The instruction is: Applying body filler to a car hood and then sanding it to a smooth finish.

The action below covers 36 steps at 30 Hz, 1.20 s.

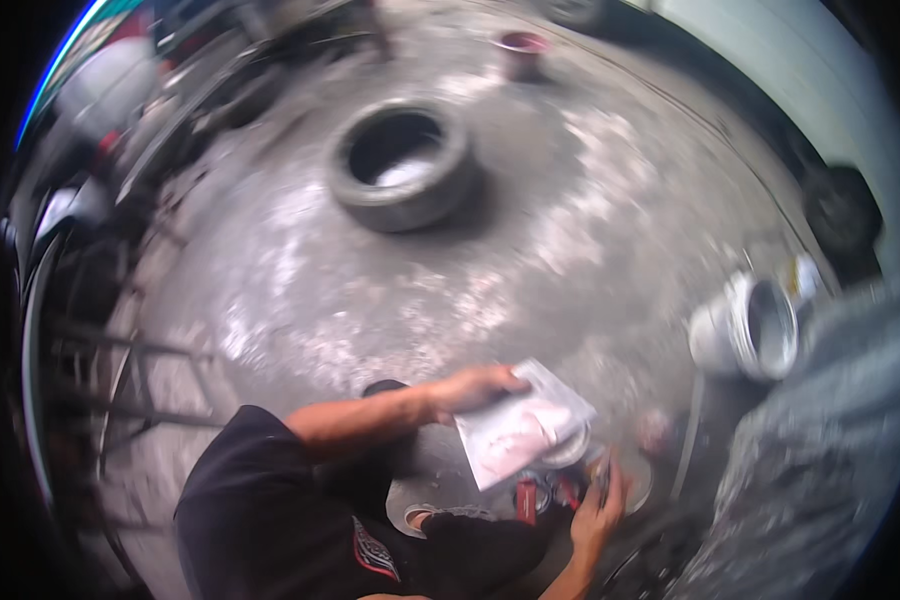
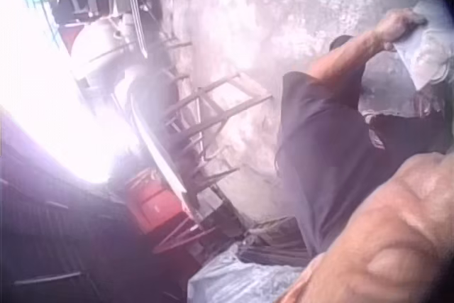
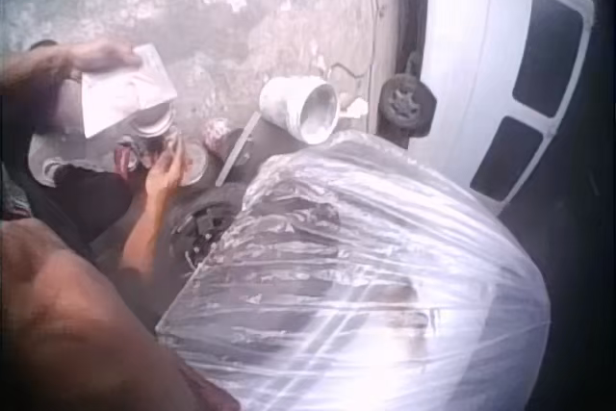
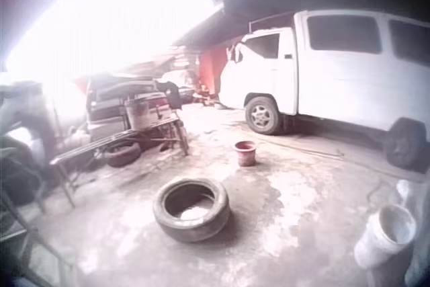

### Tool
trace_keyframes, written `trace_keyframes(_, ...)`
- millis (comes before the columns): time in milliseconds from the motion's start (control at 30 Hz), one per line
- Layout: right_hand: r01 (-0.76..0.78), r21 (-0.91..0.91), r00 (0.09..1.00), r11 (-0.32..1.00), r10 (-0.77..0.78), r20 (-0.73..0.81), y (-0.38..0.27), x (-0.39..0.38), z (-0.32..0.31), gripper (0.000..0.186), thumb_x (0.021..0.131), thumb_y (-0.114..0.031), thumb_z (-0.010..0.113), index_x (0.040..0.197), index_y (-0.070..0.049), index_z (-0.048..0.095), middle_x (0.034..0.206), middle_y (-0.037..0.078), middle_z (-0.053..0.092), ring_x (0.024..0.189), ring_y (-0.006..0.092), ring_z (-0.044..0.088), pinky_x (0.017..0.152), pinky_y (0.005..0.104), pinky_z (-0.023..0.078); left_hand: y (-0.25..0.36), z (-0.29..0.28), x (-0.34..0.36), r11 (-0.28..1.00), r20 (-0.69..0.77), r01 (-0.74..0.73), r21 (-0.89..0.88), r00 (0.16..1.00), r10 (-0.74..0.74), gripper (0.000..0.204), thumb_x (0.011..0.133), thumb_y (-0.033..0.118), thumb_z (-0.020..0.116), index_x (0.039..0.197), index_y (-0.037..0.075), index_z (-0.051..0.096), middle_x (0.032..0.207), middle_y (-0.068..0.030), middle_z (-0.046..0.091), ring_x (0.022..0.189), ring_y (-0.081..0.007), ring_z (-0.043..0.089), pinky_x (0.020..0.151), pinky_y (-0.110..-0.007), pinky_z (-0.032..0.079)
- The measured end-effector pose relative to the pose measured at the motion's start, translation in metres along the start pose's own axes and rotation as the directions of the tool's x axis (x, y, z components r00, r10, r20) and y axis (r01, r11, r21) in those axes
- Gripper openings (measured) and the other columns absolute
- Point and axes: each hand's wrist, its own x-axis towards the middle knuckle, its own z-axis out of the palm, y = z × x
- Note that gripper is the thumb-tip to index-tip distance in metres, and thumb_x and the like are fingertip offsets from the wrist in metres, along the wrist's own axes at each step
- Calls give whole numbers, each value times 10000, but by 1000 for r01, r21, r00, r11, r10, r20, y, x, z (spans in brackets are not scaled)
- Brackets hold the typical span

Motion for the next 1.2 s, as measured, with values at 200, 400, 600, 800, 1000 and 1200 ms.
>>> trace_keyframes(200, 271, 99, 802, 957, -282, 527, -88, 99, 17, 491, 961, -275, 554, 1353, 9, 468, 1317, 203, 539, 1217, 303, 499, 1037, 368, 364, 125, 92, -85, 903, -99, -429, 20, 898, 429, 328, 937, 259, 575, 1156, 15, 583, 1033, -59, 644, 898, -134, 651, 785, -281, 551)
trace_keyframes(400, 600, 131, 457, 789, -473, 754, -189, 96, -81, 474, 924, -187, 533, 1355, -2, 467, 1306, 188, 538, 1205, 292, 506, 1030, 380, 376, 130, 186, -211, 693, -190, -699, 179, 666, 721, 379, 907, 313, 608, 1139, 15, 580, 1080, -60, 626, 933, -112, 606, 817, -270, 499)
trace_keyframes(600, 751, 109, 342, 652, -524, 780, -307, 152, -191, 480, 886, -100, 513, 1356, -13, 466, 1296, 174, 536, 1192, 281, 514, 1024, 392, 389, 80, 256, -286, 433, -470, -898, 82, 348, 811, 237, 893, 291, 611, 1004, 82, 616, 907, -27, 643, 787, -119, 624, 692, -298, 539)
trace_keyframes(800, 642, 255, 310, 723, -549, 776, -386, 100, -108, 499, 860, -39, 483, 1358, -5, 474, 1329, 174, 525, 1253, 279, 476, 1059, 382, 365, 20, 260, -416, 229, -592, -969, 95, 130, 796, 286, 926, 305, 554, 1057, 58, 615, 929, -81, 655, 735, -163, 657, 684, -318, 565)
trace_keyframes(1000, 827, 325, 70, 459, -658, 750, -530, 23, -7, 398, 829, 18, 543, 1210, -79, 605, 1100, 150, 650, 1034, 273, 637, 891, 351, 488, 64, 192, -503, 91, -571, -994, 53, 45, 820, 319, 956, 280, 502, 1070, -1, 601, 939, -105, 668, 775, -172, 657, 709, -328, 556)
trace_keyframes(1200, 845, 406, -59, 348, -695, 717, -655, 17, 57, 457, 751, 72, 529, 1172, -67, 642, 1092, 140, 655, 1002, 260, 654, 890, 322, 492, 127, 165, -585, -4, -638, -1000, -24, 12, 770, 342, 955, 285, 498, 1093, -14, 589, 962, -132, 670, 745, -198, 675, 688, -353, 585)
